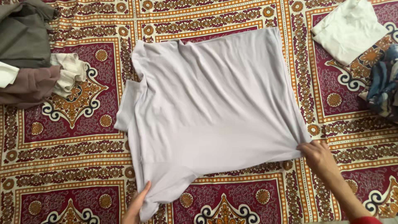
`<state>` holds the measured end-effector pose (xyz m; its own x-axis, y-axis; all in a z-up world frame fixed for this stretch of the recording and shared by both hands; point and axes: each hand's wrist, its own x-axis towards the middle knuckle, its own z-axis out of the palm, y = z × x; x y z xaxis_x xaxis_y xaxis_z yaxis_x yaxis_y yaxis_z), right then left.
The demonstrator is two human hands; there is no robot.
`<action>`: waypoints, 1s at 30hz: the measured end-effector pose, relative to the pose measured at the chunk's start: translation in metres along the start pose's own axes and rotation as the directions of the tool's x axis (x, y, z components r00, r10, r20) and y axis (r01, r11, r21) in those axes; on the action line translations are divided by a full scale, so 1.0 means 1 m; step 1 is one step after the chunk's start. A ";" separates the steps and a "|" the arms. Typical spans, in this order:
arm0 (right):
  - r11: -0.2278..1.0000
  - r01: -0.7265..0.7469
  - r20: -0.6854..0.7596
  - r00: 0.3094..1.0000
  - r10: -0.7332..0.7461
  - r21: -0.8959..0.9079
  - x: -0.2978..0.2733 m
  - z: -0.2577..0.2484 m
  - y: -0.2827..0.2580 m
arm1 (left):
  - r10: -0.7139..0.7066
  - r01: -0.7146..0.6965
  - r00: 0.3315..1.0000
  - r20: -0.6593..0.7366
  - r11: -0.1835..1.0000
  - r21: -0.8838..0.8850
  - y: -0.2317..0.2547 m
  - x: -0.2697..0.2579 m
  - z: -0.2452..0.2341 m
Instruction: The person folds several pieces of clothing, including a white shirt, a grey shirt, and a striped shirt, on a patterned rug. Each item is smoothed out, folded into a neat rectangle, and placed in a growing stack.
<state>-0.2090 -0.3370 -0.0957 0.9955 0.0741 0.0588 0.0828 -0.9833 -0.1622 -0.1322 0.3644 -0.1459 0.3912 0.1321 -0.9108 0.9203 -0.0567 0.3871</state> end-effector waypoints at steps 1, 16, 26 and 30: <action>0.998 -0.036 0.064 0.997 0.039 -0.045 0.005 0.001 0.006 | -0.027 0.034 0.997 0.077 0.995 -0.096 0.011 -0.008 0.000; 0.909 -0.092 0.193 0.964 0.184 -0.406 0.166 0.017 -0.018 | 0.723 -0.485 0.644 -0.251 0.639 0.597 0.188 -0.025 0.197; 0.993 -0.073 0.489 0.872 0.021 0.087 0.172 0.061 -0.079 | 0.688 -0.572 0.569 0.450 -0.062 0.818 0.150 -0.022 0.342; 0.994 -0.106 0.026 0.994 0.106 -0.010 0.159 0.035 -0.013 | 0.541 -0.438 0.729 0.419 -0.101 0.893 0.156 -0.024 0.341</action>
<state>-0.0504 -0.3069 -0.1187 0.9995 -0.0262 0.0154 -0.0234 -0.9872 -0.1578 0.0015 0.0146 -0.1126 0.7829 -0.3490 -0.5150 -0.2647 -0.9360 0.2320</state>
